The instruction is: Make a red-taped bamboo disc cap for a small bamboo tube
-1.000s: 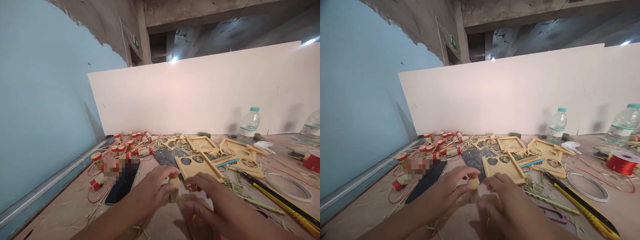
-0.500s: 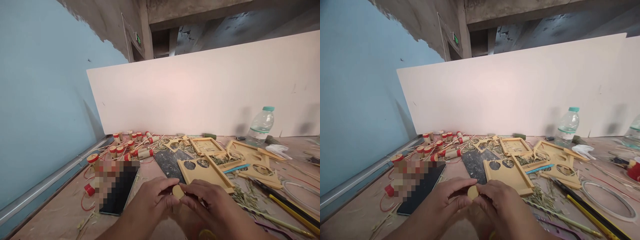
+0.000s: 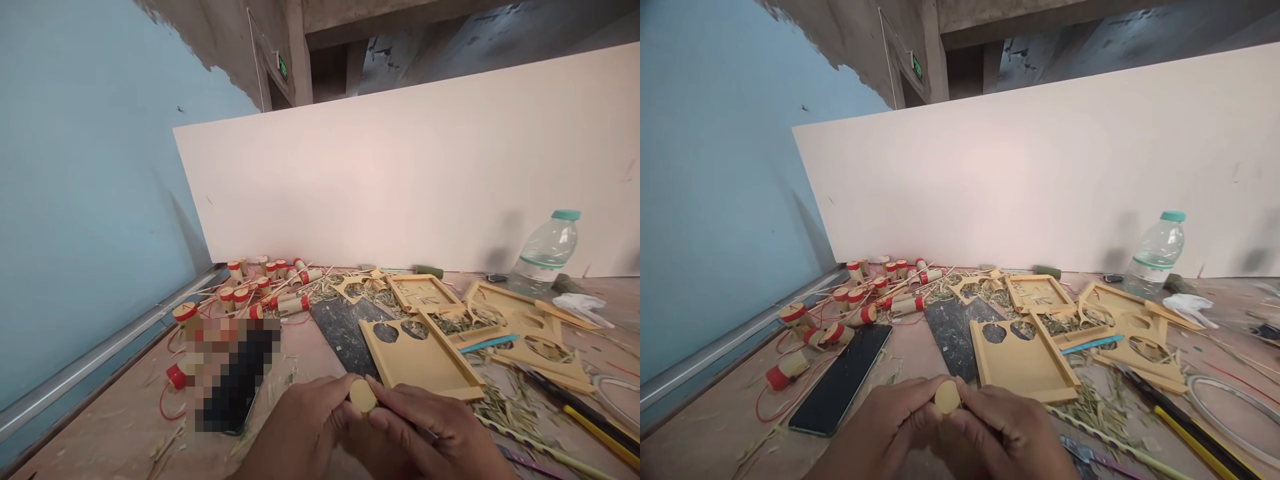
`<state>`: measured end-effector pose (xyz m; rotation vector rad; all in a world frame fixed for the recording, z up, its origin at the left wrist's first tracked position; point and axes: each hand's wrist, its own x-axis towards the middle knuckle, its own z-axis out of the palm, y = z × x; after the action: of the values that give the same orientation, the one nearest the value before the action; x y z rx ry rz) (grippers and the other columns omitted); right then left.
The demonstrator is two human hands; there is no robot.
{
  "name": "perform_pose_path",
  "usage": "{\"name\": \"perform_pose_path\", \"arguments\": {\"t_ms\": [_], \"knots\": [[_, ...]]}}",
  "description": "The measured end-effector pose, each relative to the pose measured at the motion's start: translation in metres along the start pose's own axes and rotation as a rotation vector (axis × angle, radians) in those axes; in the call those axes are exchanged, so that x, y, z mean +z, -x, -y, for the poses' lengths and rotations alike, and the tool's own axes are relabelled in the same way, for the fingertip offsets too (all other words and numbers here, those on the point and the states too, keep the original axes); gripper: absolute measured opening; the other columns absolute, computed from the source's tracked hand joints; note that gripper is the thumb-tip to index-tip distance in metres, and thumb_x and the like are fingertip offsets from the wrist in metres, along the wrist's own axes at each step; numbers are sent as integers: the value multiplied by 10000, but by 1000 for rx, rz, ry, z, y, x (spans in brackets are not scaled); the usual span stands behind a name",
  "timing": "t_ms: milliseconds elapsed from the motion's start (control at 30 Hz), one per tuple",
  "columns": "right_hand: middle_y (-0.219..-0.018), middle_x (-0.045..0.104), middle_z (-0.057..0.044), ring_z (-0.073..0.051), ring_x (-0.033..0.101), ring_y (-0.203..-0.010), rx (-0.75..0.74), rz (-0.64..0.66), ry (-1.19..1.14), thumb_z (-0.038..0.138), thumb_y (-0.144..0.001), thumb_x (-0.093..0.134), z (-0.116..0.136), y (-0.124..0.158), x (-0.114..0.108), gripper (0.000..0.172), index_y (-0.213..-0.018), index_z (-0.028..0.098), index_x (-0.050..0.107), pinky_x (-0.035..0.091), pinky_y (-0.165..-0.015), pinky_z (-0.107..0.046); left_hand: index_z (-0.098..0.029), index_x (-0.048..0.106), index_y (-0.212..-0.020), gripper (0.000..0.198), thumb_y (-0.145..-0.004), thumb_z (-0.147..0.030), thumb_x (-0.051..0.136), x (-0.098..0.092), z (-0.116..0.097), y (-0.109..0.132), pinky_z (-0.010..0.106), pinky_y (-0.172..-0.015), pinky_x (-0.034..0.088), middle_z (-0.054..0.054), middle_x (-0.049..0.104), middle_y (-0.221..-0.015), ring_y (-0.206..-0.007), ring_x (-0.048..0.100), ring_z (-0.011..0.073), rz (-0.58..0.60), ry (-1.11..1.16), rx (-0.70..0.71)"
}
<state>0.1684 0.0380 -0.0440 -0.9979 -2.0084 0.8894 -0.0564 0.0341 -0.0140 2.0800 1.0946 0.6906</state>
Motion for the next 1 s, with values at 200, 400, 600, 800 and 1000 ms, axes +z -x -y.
{"name": "perform_pose_path", "arguments": {"t_ms": [200,400,600,800,1000], "knots": [[-874,842,10,-214,776,-817,109,33,-55,437,-1077,579,12,0,-11,316,-1036,339,876,551,-734,-246,-235,751,-1075,331,-1110,-349,443,-11,-7,-4,259,-829,483,34,780,-1002,-916,690,224,49,67,45],[-846,816,-14,-224,732,-790,241,-11,-89,469,-950,729,6,-2,-10,234,-895,264,828,530,-698,-266,-264,742,-1315,378,-1081,-210,450,-20,-7,-4,271,-948,478,33,794,-1188,-1050,690,225,173,79,28],[-845,729,15,-184,652,-772,200,-28,-185,314,-907,734,11,-8,-8,87,-959,248,755,493,-680,-249,-238,724,-1243,321,-1106,-246,433,-27,-20,-3,262,-854,481,21,766,-1074,-973,659,215,258,75,-45],[-1055,760,-71,-217,730,-927,-67,70,-77,312,-1048,644,5,-10,-12,314,-1309,253,808,535,-784,-276,-214,701,-1191,275,-1079,-274,457,-24,-25,2,262,-846,498,38,741,-1098,-993,640,214,242,145,-130],[-1072,781,-100,-220,759,-966,-180,87,-17,410,-1123,584,-6,-11,-13,348,-1322,228,805,553,-840,-272,-201,697,-1133,343,-1117,-422,434,-16,-22,3,288,-910,493,54,745,-1065,-1019,642,240,189,86,-146]]}}
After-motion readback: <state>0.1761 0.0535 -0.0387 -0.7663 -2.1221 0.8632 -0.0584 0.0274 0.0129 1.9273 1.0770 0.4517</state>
